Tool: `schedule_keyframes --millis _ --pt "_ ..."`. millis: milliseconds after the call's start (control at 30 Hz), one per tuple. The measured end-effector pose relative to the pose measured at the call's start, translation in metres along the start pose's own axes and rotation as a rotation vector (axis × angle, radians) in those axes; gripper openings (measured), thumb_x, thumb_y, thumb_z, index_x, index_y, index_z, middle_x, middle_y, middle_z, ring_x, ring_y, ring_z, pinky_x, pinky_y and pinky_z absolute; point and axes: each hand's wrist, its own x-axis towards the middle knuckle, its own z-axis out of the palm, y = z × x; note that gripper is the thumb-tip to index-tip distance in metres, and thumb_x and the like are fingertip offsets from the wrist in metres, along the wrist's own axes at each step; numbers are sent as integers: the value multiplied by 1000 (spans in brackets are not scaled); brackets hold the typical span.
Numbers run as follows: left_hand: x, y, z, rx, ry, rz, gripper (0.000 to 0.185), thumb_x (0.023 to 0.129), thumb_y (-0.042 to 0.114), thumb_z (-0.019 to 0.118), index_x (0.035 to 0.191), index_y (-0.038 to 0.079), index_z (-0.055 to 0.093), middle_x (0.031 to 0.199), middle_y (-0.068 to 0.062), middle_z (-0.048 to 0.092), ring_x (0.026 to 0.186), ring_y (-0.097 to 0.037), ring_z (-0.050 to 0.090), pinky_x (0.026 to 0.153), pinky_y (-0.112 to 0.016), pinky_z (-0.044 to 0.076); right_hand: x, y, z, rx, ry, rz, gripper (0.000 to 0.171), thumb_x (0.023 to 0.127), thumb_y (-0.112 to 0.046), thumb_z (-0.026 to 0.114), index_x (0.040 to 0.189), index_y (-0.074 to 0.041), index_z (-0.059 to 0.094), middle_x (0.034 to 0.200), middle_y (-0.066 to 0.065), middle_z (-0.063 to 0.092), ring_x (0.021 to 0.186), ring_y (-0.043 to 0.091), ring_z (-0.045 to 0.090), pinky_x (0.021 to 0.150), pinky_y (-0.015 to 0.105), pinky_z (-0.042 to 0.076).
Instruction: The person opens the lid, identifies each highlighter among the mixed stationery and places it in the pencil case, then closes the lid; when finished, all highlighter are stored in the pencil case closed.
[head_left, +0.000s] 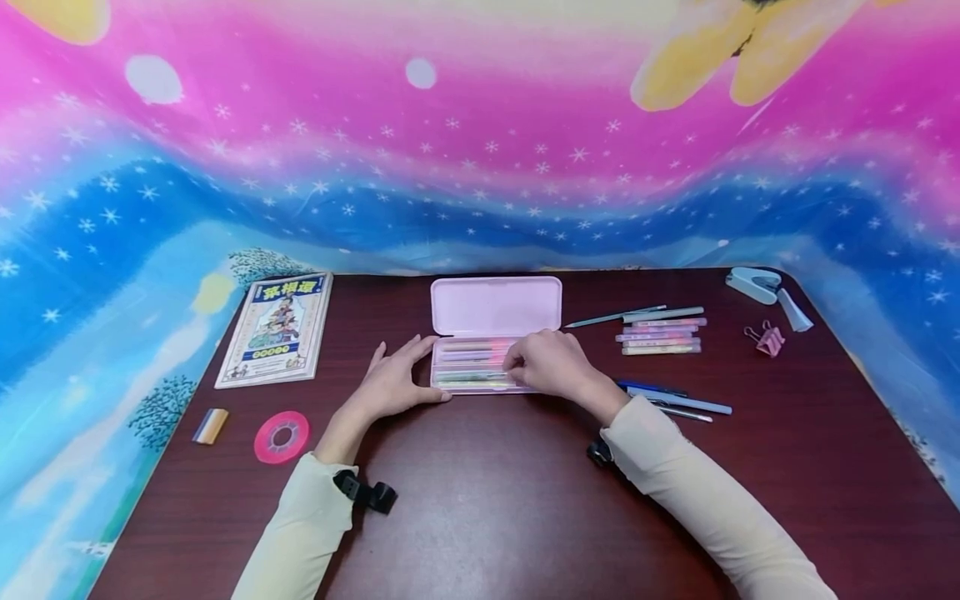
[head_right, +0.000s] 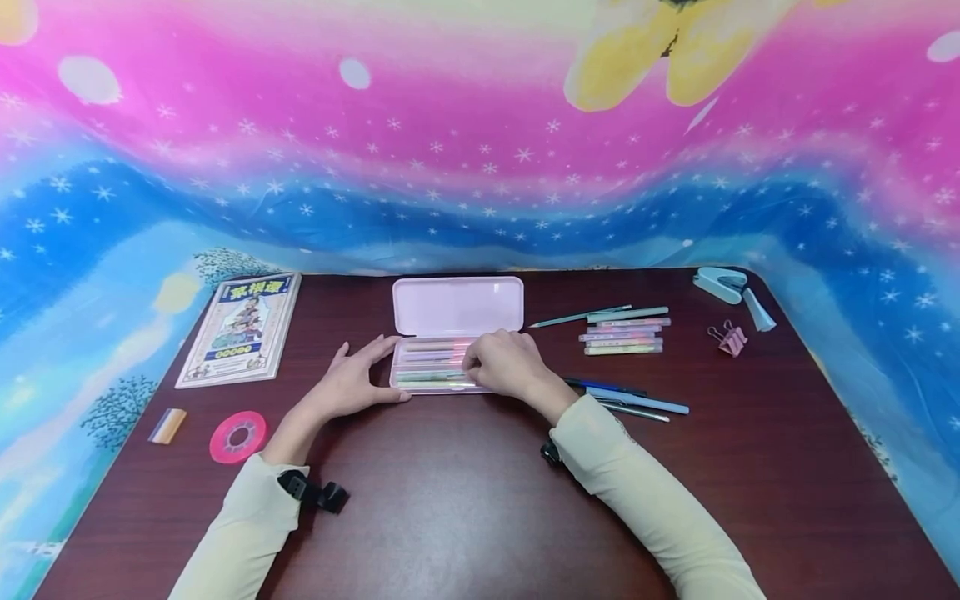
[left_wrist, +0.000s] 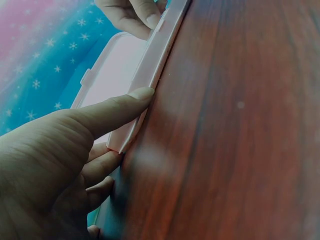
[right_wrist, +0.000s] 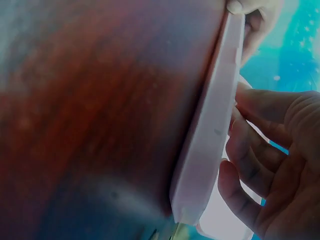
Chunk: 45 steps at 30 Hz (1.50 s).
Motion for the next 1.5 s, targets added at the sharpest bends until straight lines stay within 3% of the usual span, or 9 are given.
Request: schedule_keyframes --millis 200,367,667,900,1000,1133,1300,1400,1500 --pt "0 0 0 2 1 0 100 76 48 85 157 12 39 161 -18 40 153 -32 33 124 -65 5 -2 -2 0 -39 -17 -1 14 93 -26 73 100 -31 83 101 -11 79 88 12 72 56 29 49" --pt "0 0 0 -6 2 4 99 76 48 85 157 12 39 161 -18 40 154 -32 32 124 -65 5 -4 -4 -3 -43 -32 4 19 93 -23 72 109 -30 81 108 -8 79 85 14 71 51 25 43" --pt "-1 0 0 1 -1 0 98 76 48 84 156 12 40 161 -17 40 154 -32 31 125 -64 5 -11 13 -11 108 7 55 14 92 -27 75 103 -29 83 103 -7 79 84 13 68 70 32 53" --pt "-1 -1 1 6 0 4 98 77 49 84 156 13 40 161 -17 40 154 -32 31 125 -64 5 -26 63 -40 264 73 76 18 92 -23 75 108 -21 82 88 3 80 65 13 60 66 29 45" --pt "-1 -1 0 5 0 6 98 77 49 83 157 13 39 161 -17 40 154 -32 31 125 -64 4 -40 89 -58 306 63 138 22 92 -27 75 112 -20 80 79 5 78 60 17 59 59 29 42" --pt "-1 0 -1 4 8 -1 99 77 48 84 157 12 39 161 -17 40 154 -31 32 125 -64 4 -62 125 -73 272 76 205 24 94 -29 73 115 -20 79 89 5 79 69 18 57 61 29 43" --pt "0 1 0 6 -6 2 99 77 48 84 157 12 38 161 -17 39 154 -31 31 125 -64 4 -93 166 -78 216 74 278 25 96 -27 71 116 -16 78 106 11 77 83 23 58 67 32 46" --pt "0 1 0 9 -8 2 99 77 48 84 157 12 38 161 -16 40 154 -31 31 125 -63 4 -108 186 -77 218 49 335 28 96 -32 70 118 -16 77 117 18 73 100 32 61 83 47 51" --pt "0 1 1 11 -5 0 98 77 48 84 157 13 39 161 -16 40 154 -31 31 125 -63 4 -119 201 -76 220 39 379 31 96 -35 70 120 -16 77 128 23 68 117 38 57 95 61 46"
